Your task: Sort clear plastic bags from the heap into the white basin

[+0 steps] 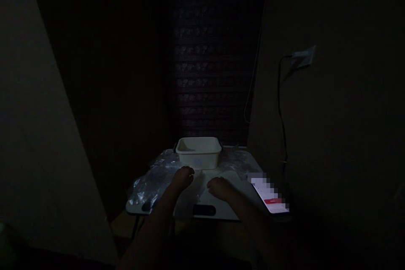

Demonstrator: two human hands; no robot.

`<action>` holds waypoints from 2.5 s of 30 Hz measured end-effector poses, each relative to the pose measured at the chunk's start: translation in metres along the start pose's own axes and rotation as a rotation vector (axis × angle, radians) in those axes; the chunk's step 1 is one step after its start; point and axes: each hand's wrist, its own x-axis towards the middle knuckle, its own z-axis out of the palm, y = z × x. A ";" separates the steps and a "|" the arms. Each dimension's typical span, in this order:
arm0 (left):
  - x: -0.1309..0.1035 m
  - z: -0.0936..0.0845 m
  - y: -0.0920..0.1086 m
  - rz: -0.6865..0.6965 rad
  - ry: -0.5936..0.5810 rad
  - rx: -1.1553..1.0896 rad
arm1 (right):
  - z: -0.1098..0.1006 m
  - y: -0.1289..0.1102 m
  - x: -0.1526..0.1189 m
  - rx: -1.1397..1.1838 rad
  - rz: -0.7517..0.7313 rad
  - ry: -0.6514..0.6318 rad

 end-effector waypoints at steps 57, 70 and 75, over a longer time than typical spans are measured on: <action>0.005 0.017 0.027 0.065 -0.239 0.522 | 0.001 0.010 -0.006 -0.323 -0.081 0.174; 0.006 0.030 0.037 -0.023 -0.253 0.579 | 0.009 0.009 -0.003 -0.386 -0.103 0.133; 0.007 0.037 0.034 0.003 -0.291 0.548 | -0.002 0.019 -0.002 -0.311 -0.057 0.179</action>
